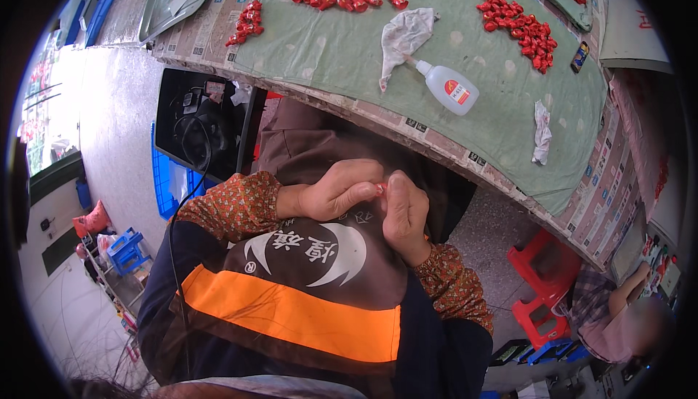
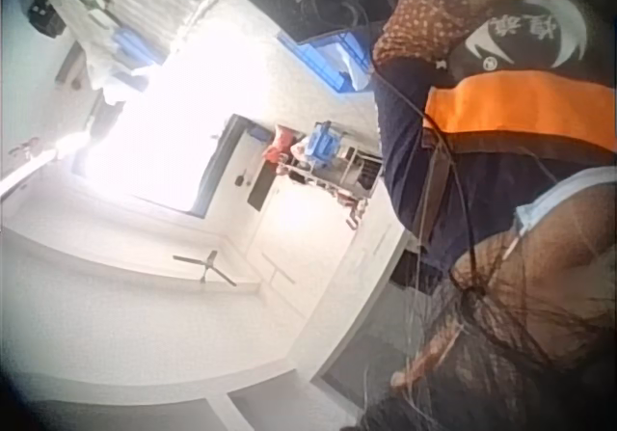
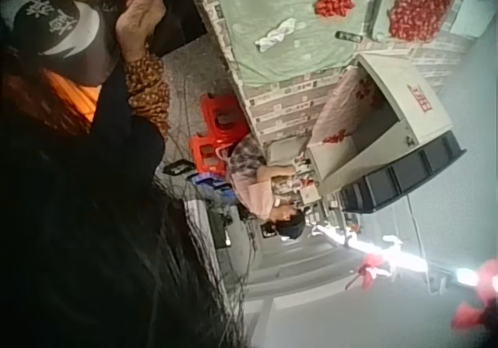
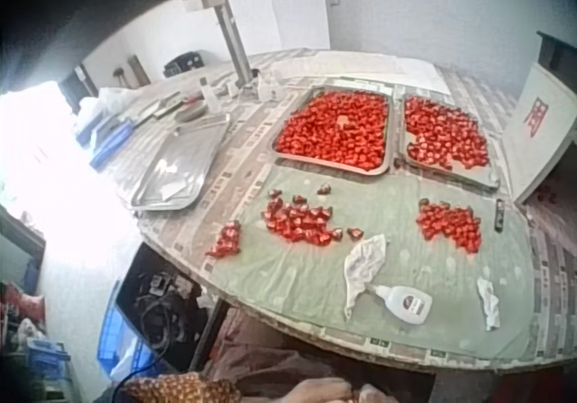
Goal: Applying glue to and assembling small red plastic toy components at a workshop table.
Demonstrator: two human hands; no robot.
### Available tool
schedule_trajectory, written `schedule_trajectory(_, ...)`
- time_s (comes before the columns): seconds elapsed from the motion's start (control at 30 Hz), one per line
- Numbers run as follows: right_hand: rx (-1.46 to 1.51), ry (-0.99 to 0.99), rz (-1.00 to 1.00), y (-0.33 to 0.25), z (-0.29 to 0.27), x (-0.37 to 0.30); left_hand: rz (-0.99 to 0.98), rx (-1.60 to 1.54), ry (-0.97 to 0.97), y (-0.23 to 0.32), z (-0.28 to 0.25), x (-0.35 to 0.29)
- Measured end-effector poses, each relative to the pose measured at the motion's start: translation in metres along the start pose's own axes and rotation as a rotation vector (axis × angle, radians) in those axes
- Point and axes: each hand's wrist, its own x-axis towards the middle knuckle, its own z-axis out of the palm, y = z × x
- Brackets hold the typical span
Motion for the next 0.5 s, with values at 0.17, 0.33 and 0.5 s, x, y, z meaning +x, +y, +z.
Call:
schedule_trajectory(0.17,0.003,-0.021,-0.011,0.0014,-0.0008,-0.0001,0.101,0.092,-0.058,-0.0021,-0.0055,0.0018)
schedule_trajectory(0.33,0.031,-0.057,0.003,0.0034,-0.0015,-0.0003,0.14,0.139,-0.076,-0.0046,-0.0081,0.0008)
schedule_trajectory(0.5,0.021,-0.085,0.025,0.0045,-0.0024,-0.0013,0.177,0.174,-0.092,-0.0057,-0.0096,-0.0005)
